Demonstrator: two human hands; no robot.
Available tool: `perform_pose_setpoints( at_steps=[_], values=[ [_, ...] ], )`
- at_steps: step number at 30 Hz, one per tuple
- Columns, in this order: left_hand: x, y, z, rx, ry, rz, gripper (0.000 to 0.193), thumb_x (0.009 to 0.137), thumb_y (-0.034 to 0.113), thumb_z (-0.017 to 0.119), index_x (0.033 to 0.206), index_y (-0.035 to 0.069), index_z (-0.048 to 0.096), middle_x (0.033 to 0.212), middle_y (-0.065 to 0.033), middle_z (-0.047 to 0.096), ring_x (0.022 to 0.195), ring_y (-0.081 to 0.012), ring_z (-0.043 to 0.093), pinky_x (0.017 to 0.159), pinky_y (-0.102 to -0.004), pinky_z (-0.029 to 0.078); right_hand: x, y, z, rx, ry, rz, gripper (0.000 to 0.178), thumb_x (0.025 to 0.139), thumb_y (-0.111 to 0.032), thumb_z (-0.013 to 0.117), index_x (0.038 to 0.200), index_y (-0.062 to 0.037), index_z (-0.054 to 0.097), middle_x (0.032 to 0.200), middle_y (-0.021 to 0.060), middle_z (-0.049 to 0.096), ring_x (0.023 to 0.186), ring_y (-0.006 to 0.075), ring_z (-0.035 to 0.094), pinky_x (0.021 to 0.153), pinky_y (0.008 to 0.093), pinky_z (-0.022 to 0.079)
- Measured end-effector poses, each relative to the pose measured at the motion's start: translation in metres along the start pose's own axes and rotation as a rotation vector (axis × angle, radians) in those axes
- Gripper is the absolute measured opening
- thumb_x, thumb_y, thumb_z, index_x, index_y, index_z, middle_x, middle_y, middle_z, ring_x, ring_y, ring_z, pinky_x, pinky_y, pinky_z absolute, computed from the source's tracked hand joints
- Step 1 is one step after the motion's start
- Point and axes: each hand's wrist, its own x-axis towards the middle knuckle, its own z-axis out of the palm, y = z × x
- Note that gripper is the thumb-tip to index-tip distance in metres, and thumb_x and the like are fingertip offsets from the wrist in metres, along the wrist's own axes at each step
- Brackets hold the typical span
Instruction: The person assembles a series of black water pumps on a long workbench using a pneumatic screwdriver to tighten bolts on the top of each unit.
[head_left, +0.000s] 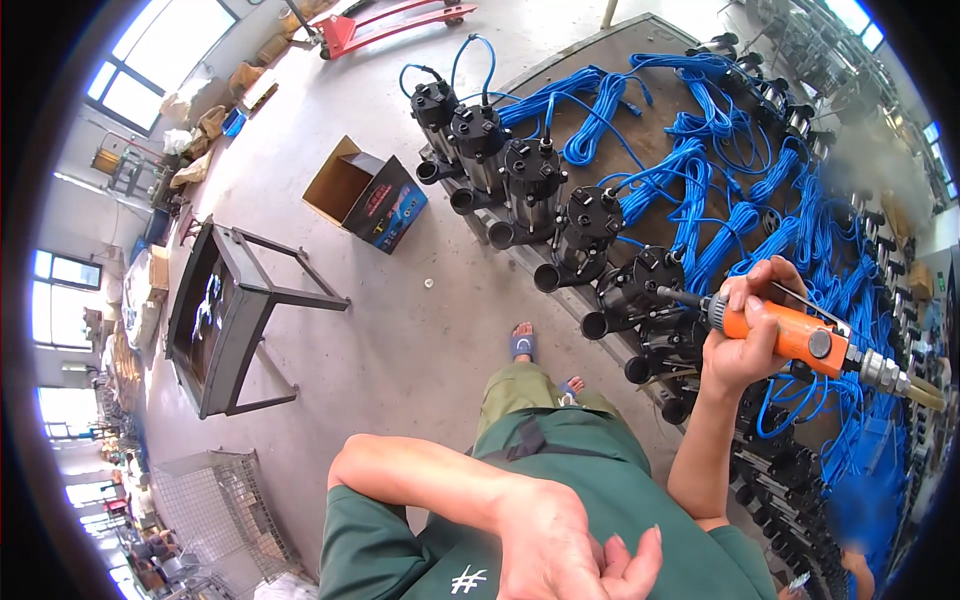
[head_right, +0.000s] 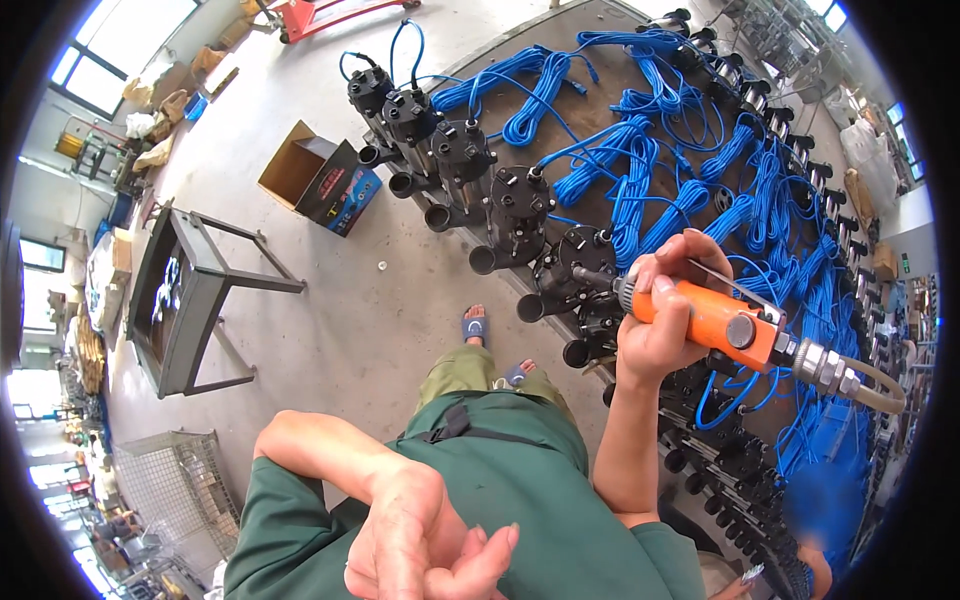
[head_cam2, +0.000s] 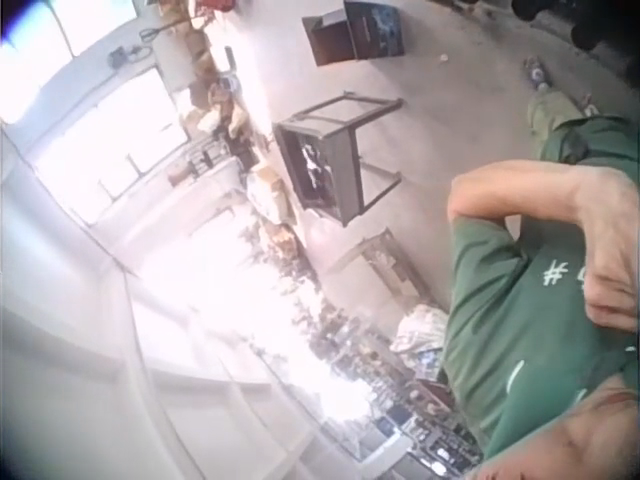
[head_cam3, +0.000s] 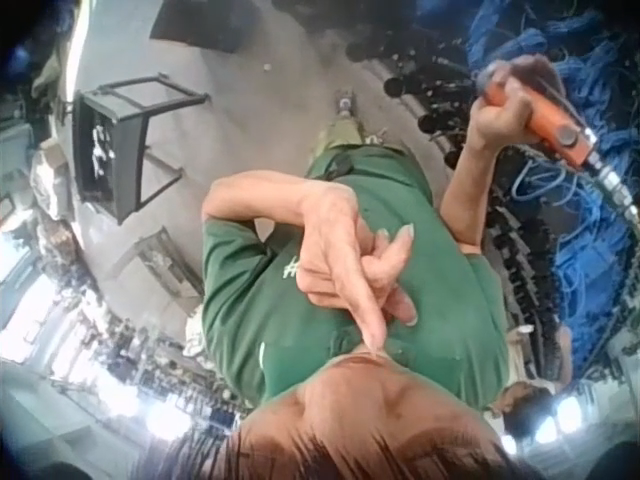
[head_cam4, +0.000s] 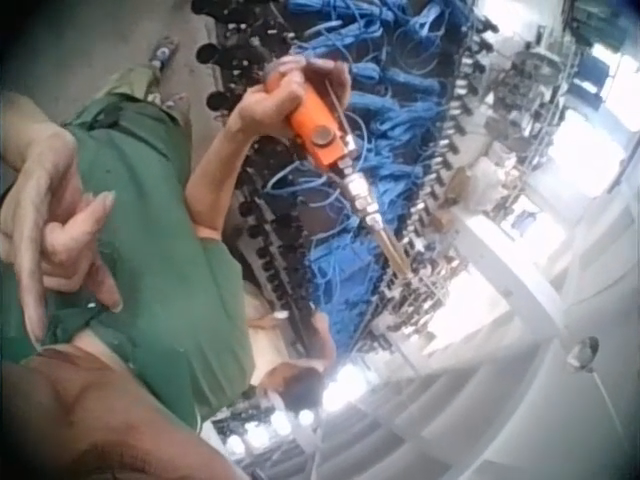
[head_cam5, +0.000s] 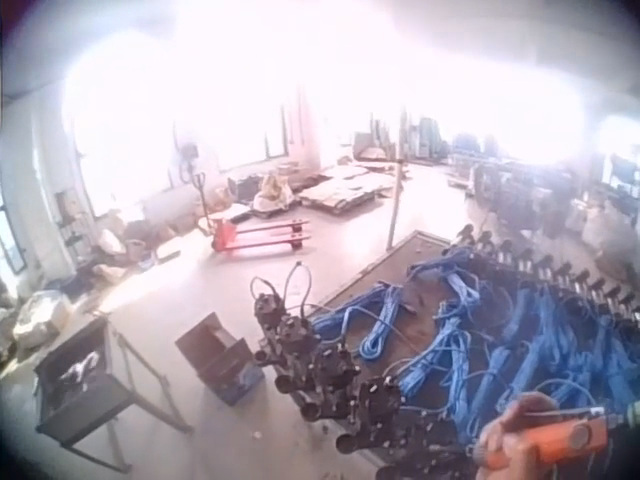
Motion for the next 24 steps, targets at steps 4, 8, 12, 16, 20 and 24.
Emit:
perform_pose_setpoints(
  at_steps=[4, 8, 12, 16, 20, 24],
  values=[
    [-0.003, 0.008, 0.000, 0.030, 0.053, -0.070, 0.035, 0.068, 0.000, 0.055, 0.037, 0.012, 0.042, 0.048, 0.0028, 0.062, 0.051, -0.0036, 0.055, 0.062, -0.0179, 0.036, -0.004, -0.002, -0.004, -0.027, 0.016, 0.015, 0.043, 0.073, -0.001, 0.053, 0.115, 0.0067, 0.057, 0.091, 0.0134, 0.060, 0.063, 0.0149, 0.054, 0.061, 0.0282, 0.047],
    [0.004, -0.010, 0.019, 0.018, 0.229, -0.100, 0.035, 0.080, -0.002, 0.060, 0.048, 0.005, 0.049, 0.048, -0.0029, 0.055, 0.057, -0.0129, 0.065, 0.087, -0.0229, 0.047, -0.006, 0.002, -0.012, -0.055, 0.036, 0.043, 0.044, 0.073, 0.000, 0.053, 0.116, 0.0056, 0.058, 0.092, 0.0127, 0.060, 0.063, 0.0153, 0.055, 0.062, 0.0289, 0.047],
    [0.005, -0.019, 0.017, -0.077, 0.232, -0.135, 0.035, 0.084, -0.004, 0.061, 0.051, 0.003, 0.052, 0.048, -0.0049, 0.054, 0.061, -0.0146, 0.069, 0.096, -0.0238, 0.050, -0.004, 0.020, -0.024, -0.088, -0.036, 0.043, 0.043, 0.076, 0.002, 0.053, 0.119, 0.0046, 0.056, 0.093, 0.0118, 0.060, 0.066, 0.0155, 0.056, 0.064, 0.0294, 0.049],
    [-0.001, -0.010, 0.009, -0.067, 0.211, -0.182, 0.029, 0.073, -0.001, 0.057, 0.045, 0.005, 0.051, 0.049, -0.0031, 0.059, 0.056, -0.0118, 0.063, 0.077, -0.0210, 0.044, -0.006, 0.042, -0.031, -0.130, -0.134, 0.117, 0.042, 0.081, 0.003, 0.052, 0.123, 0.0033, 0.052, 0.097, 0.0108, 0.060, 0.071, 0.0137, 0.057, 0.068, 0.0288, 0.051],
    [0.006, -0.042, 0.018, -0.172, 0.278, -0.093, 0.036, 0.086, -0.008, 0.061, 0.053, 0.003, 0.053, 0.047, -0.0055, 0.053, 0.062, -0.0151, 0.070, 0.108, -0.0270, 0.047, -0.012, 0.055, -0.032, -0.223, -0.158, 0.104, 0.039, 0.079, 0.001, 0.053, 0.117, 0.0031, 0.056, 0.096, 0.0109, 0.060, 0.072, 0.0141, 0.058, 0.067, 0.0283, 0.050],
    [0.007, -0.044, 0.017, -0.156, 0.268, -0.084, 0.036, 0.086, -0.009, 0.061, 0.053, 0.003, 0.053, 0.047, -0.0057, 0.053, 0.061, -0.0151, 0.069, 0.111, -0.0284, 0.045, -0.013, 0.063, -0.037, -0.233, -0.239, 0.071, 0.038, 0.081, 0.000, 0.055, 0.118, 0.0024, 0.056, 0.096, 0.0106, 0.060, 0.072, 0.0133, 0.058, 0.066, 0.0274, 0.050]
  ],
)
